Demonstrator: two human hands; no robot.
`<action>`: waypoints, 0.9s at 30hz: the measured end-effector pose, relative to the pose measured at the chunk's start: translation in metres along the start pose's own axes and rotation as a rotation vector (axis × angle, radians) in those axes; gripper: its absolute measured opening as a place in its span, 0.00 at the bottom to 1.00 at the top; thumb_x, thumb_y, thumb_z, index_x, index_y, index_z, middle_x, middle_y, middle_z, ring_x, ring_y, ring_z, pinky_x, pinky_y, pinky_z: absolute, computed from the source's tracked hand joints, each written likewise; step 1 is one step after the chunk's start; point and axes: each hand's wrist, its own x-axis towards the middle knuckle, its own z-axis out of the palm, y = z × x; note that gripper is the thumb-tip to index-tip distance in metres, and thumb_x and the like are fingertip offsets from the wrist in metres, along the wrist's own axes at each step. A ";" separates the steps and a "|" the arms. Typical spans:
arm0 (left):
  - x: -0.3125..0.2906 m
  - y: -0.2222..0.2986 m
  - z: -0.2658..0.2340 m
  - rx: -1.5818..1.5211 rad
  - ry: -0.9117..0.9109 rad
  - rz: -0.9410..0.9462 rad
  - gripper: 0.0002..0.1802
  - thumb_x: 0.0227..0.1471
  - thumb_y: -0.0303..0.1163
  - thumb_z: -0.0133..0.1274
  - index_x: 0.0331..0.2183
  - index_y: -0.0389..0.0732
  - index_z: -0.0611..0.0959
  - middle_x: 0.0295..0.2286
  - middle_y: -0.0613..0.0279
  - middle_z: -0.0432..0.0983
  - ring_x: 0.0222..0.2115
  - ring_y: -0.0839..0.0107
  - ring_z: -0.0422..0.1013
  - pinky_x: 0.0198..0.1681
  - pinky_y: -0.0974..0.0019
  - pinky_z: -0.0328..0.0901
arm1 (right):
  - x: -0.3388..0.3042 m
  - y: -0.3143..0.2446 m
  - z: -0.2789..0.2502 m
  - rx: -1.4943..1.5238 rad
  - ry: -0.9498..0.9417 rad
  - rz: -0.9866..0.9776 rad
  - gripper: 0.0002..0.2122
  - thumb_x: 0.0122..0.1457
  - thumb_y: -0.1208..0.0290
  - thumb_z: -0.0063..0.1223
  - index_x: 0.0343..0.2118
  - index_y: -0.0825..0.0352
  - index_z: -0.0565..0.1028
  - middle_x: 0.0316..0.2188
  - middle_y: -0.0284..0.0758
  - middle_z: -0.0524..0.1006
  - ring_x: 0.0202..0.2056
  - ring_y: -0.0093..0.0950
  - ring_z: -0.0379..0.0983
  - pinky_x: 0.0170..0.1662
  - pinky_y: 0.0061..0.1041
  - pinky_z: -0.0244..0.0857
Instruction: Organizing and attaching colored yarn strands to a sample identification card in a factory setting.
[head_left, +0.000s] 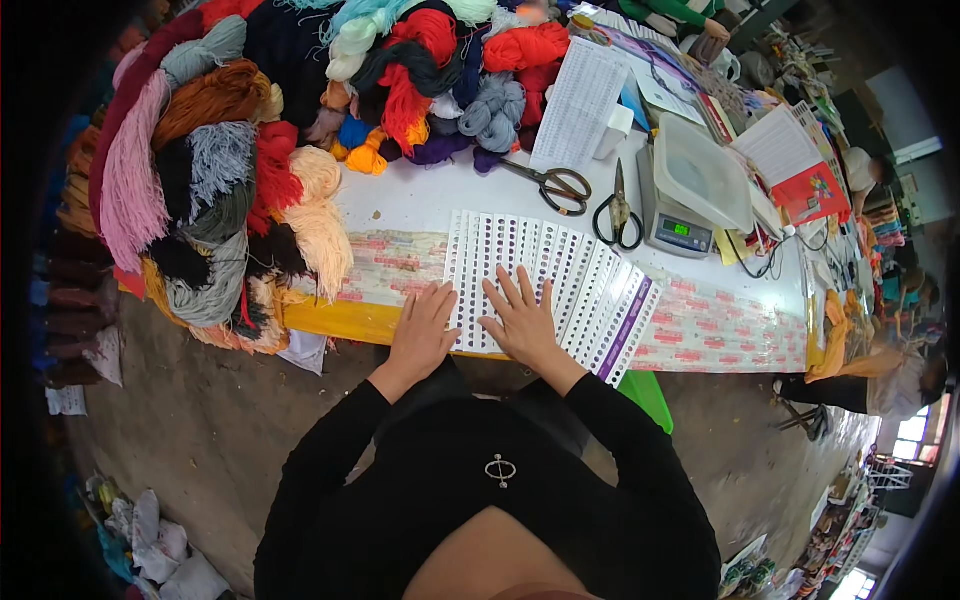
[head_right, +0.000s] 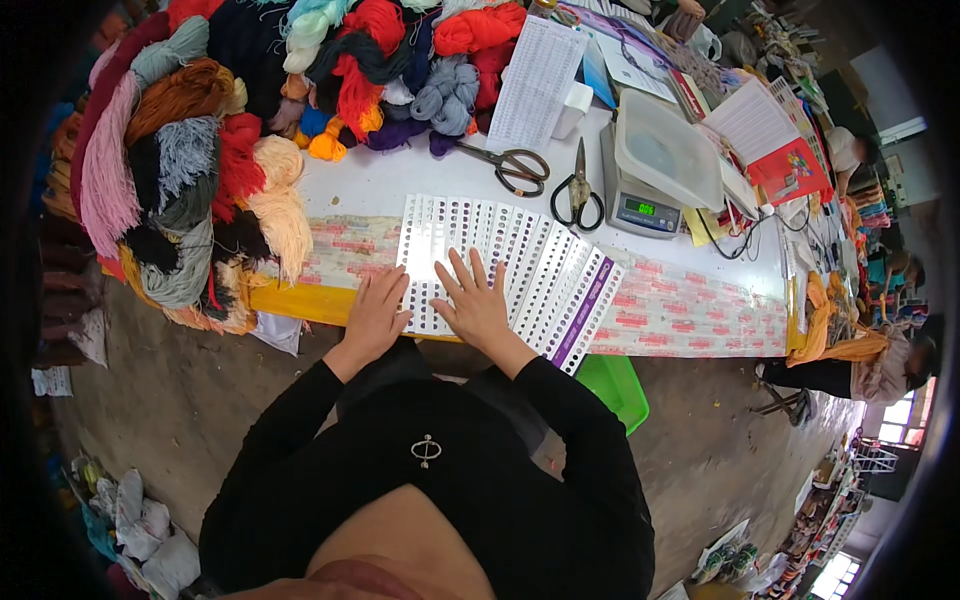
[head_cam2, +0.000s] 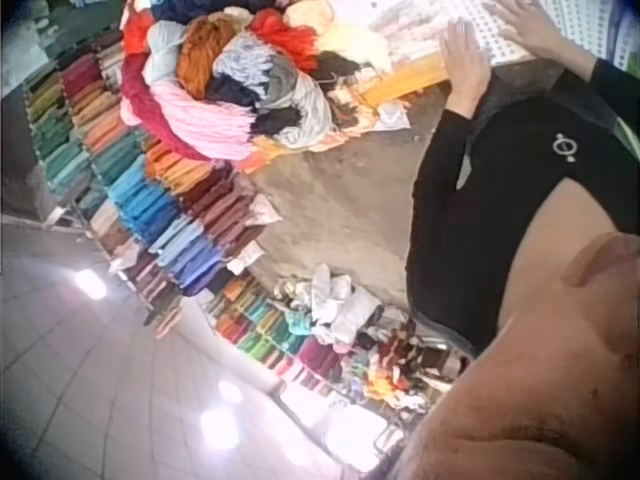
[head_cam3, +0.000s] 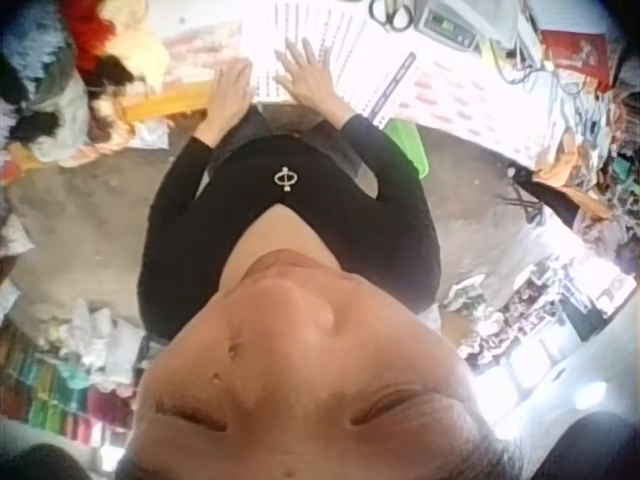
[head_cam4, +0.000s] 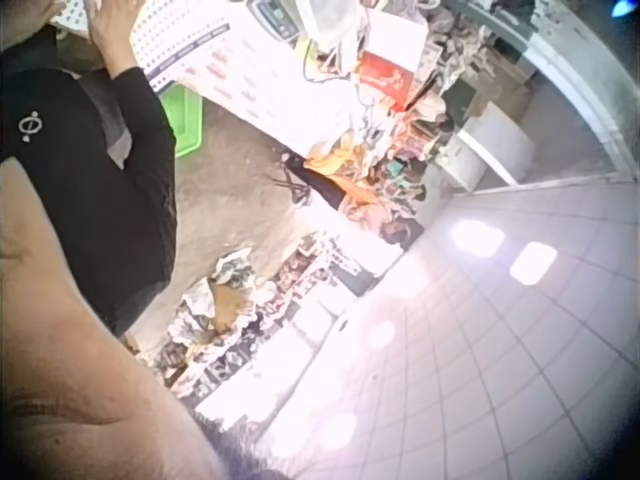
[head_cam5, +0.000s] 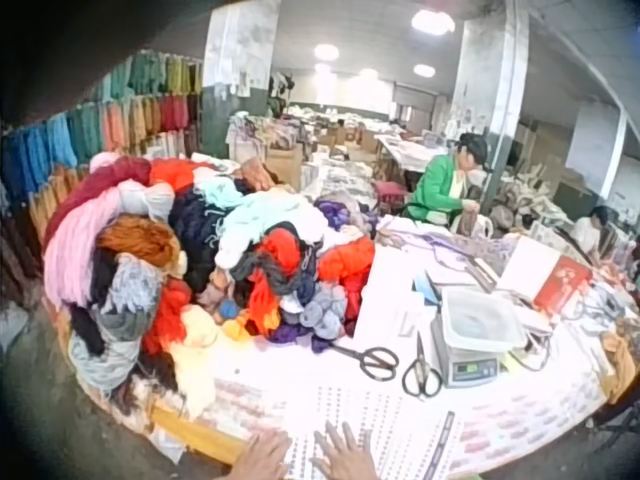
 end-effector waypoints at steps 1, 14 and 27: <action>0.003 -0.001 0.000 0.001 0.002 0.000 0.28 0.53 0.37 0.49 0.55 0.41 0.67 0.55 0.59 0.60 0.58 0.59 0.53 0.60 0.50 0.47 | 0.003 0.001 0.000 -0.004 0.005 -0.004 0.27 0.59 0.47 0.41 0.59 0.53 0.62 0.63 0.34 0.54 0.64 0.41 0.44 0.59 0.61 0.35; -0.018 -0.014 0.007 0.219 -0.071 0.140 0.29 0.58 0.46 0.40 0.58 0.47 0.62 0.59 0.66 0.54 0.61 0.65 0.48 0.62 0.50 0.40 | -0.002 -0.010 0.001 -0.046 -0.141 -0.006 0.29 0.59 0.48 0.40 0.61 0.55 0.58 0.65 0.36 0.50 0.65 0.44 0.39 0.59 0.61 0.28; -0.046 -0.088 -0.026 0.321 -0.052 0.129 0.27 0.58 0.45 0.38 0.58 0.49 0.63 0.60 0.69 0.53 0.61 0.69 0.47 0.63 0.54 0.40 | 0.046 -0.072 0.033 -0.035 -0.096 -0.096 0.28 0.61 0.47 0.34 0.61 0.56 0.57 0.65 0.37 0.48 0.65 0.45 0.37 0.58 0.63 0.24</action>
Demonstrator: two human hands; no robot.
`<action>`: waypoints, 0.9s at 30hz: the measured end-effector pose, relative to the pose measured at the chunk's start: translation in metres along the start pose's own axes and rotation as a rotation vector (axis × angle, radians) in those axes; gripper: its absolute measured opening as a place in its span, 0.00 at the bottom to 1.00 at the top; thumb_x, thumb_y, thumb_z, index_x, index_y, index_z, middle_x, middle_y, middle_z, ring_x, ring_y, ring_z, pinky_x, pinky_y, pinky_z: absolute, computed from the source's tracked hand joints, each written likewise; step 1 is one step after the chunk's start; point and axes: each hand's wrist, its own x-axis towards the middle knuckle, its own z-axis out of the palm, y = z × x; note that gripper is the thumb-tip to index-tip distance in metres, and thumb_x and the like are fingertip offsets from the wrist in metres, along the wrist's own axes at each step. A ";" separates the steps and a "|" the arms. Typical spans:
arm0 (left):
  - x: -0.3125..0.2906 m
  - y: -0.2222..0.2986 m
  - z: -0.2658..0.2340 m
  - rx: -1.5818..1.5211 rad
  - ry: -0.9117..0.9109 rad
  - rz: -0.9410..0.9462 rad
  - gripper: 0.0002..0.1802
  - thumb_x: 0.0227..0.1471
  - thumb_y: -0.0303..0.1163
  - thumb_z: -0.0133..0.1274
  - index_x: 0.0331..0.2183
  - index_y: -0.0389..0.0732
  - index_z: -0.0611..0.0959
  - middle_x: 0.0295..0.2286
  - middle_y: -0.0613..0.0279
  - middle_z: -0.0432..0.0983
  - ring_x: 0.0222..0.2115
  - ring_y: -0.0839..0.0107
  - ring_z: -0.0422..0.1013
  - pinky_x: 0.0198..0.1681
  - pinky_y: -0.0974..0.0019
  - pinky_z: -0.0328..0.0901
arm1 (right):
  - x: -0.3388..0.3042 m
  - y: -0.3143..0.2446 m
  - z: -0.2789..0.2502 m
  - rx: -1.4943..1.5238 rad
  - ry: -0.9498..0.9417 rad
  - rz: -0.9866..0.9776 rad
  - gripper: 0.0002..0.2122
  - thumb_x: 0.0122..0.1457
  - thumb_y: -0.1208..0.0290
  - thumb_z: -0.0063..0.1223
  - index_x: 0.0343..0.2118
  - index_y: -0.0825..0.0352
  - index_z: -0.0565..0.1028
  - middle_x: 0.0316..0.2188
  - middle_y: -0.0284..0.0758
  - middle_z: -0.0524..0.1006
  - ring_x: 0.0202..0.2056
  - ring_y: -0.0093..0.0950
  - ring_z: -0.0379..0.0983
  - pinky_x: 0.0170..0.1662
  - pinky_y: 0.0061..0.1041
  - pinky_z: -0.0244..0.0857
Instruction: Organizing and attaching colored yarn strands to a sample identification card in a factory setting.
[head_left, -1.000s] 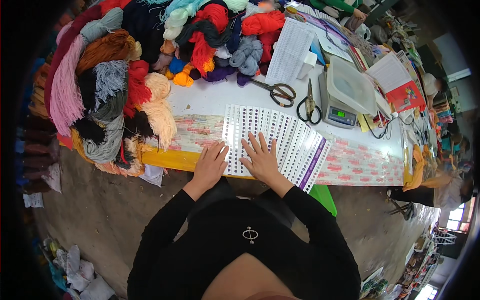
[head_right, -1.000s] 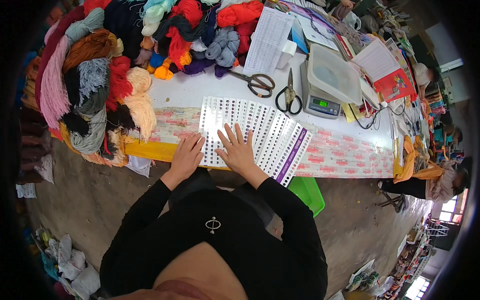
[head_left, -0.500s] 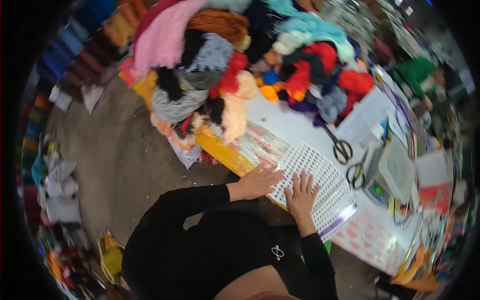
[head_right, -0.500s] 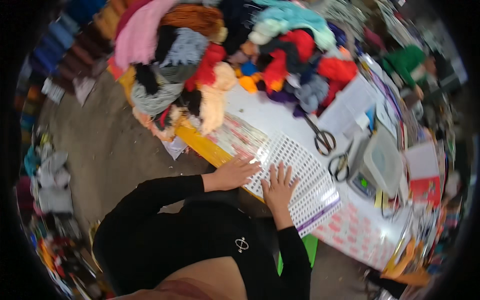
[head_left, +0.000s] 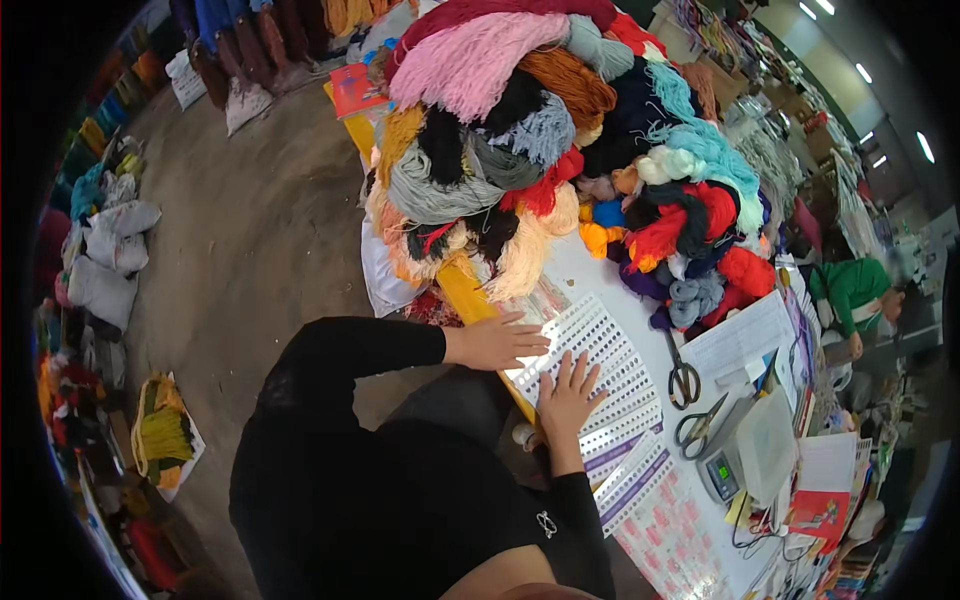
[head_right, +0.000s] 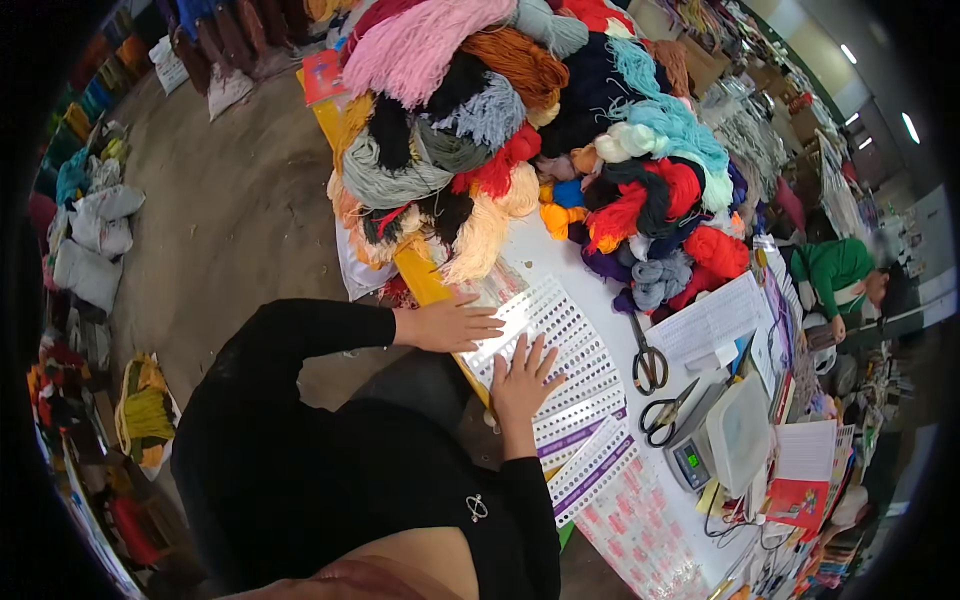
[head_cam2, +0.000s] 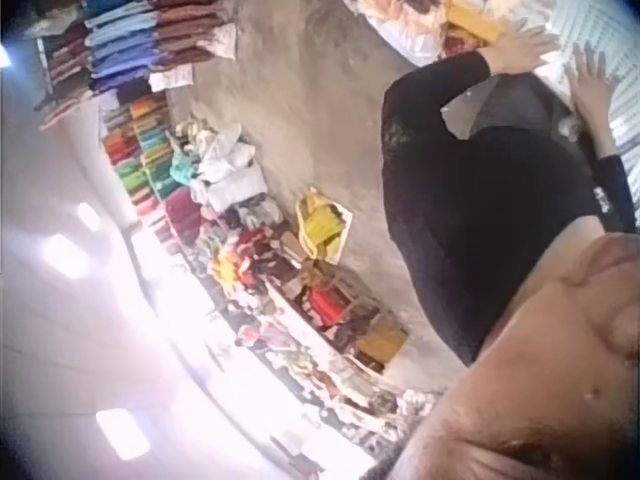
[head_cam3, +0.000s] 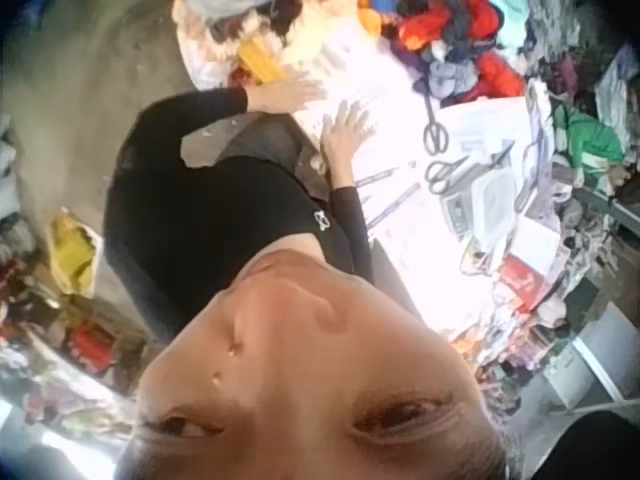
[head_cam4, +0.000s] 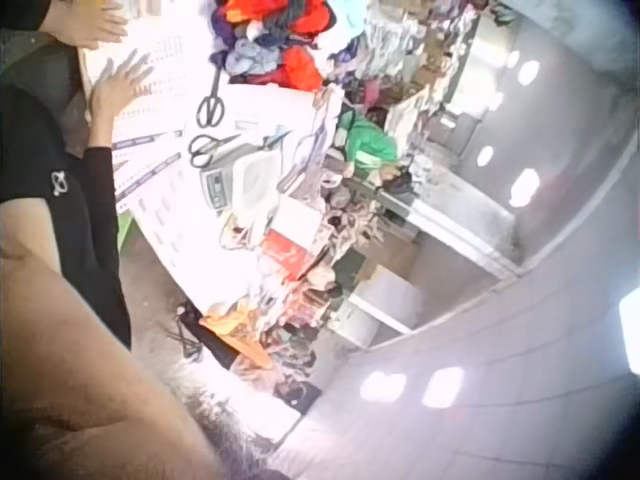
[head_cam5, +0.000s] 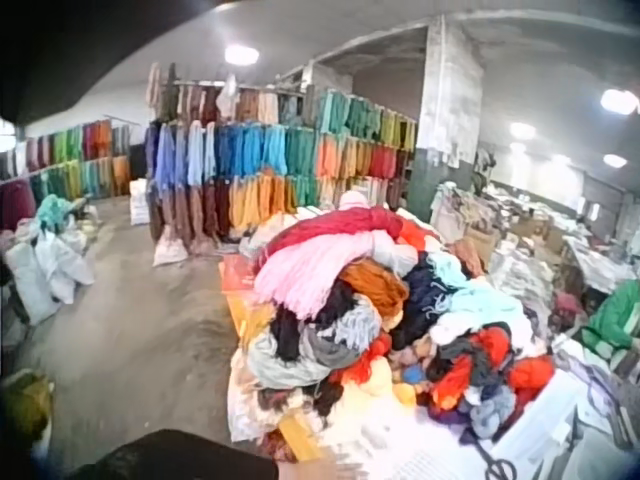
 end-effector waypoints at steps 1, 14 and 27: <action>-0.004 -0.007 -0.004 0.012 0.004 -0.003 0.27 0.58 0.45 0.39 0.58 0.48 0.62 0.60 0.69 0.53 0.61 0.68 0.48 0.63 0.53 0.40 | 0.007 -0.005 0.003 0.001 -0.002 -0.006 0.28 0.61 0.47 0.34 0.62 0.56 0.57 0.65 0.37 0.48 0.65 0.45 0.36 0.58 0.63 0.24; 0.042 -0.110 -0.213 -0.375 0.501 -0.377 0.15 0.49 0.34 0.50 0.40 0.41 0.77 0.42 0.56 0.70 0.51 0.56 0.62 0.49 0.54 0.60 | 0.155 -0.066 -0.017 1.104 -0.088 0.027 0.41 0.57 0.53 0.51 0.63 0.71 0.42 0.64 0.51 0.43 0.65 0.42 0.41 0.64 0.31 0.38; 0.044 -0.371 -0.380 0.118 0.500 -0.785 0.51 0.34 0.65 0.56 0.60 0.64 0.59 0.54 0.44 0.60 0.50 0.47 0.65 0.53 0.56 0.61 | 0.326 -0.222 0.038 1.956 -0.735 0.212 0.24 0.59 0.51 0.44 0.53 0.62 0.68 0.54 0.34 0.68 0.53 0.33 0.64 0.57 0.35 0.57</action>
